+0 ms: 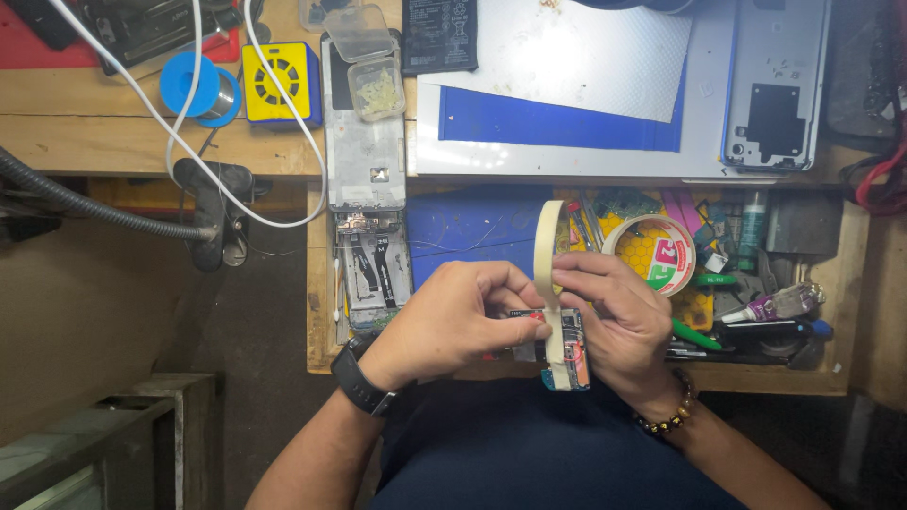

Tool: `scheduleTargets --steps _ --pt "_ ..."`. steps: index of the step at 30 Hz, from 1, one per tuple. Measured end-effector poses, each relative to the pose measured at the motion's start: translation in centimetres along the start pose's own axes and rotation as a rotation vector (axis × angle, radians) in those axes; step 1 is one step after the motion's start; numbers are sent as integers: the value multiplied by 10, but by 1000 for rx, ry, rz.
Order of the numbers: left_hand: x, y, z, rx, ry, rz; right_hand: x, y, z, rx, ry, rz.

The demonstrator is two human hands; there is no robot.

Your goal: The person works on a small circuit board at a cluttered workbench. They use a soldering iron to work on the board, then apply a strip of masking tape to it. The person also handles a roll of tape and a toothbrush during the process.

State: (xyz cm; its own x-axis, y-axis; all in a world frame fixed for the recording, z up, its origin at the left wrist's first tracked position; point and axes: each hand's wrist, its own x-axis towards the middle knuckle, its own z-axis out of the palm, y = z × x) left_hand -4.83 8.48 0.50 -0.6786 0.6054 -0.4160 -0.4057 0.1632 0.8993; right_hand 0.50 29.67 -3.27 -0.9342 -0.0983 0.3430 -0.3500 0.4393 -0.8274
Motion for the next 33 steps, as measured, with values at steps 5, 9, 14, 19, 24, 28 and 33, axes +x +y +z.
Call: scheduleTargets --steps 5,9,14,19,24,28,33 --pt "3 -8 -4 -144 -83 -121 7 0 -1 14 -29 -68" --pt "3 -10 -6 -185 -130 -71 9 1 -3 46 -64 -99" --pt "3 -8 -4 -5 -36 -27 8 6 -1 95 -81 4" --pt "2 -6 -2 84 -25 -37 6 8 2 84 -99 53" --pt "4 -13 -1 59 -53 37 7 7 -1 43 -101 55" --pt "3 -19 -1 -115 -114 55 6 6 -1 -34 -79 -15" --pt "-1 -22 0 -299 -158 -62 5 6 -2 169 -82 6"
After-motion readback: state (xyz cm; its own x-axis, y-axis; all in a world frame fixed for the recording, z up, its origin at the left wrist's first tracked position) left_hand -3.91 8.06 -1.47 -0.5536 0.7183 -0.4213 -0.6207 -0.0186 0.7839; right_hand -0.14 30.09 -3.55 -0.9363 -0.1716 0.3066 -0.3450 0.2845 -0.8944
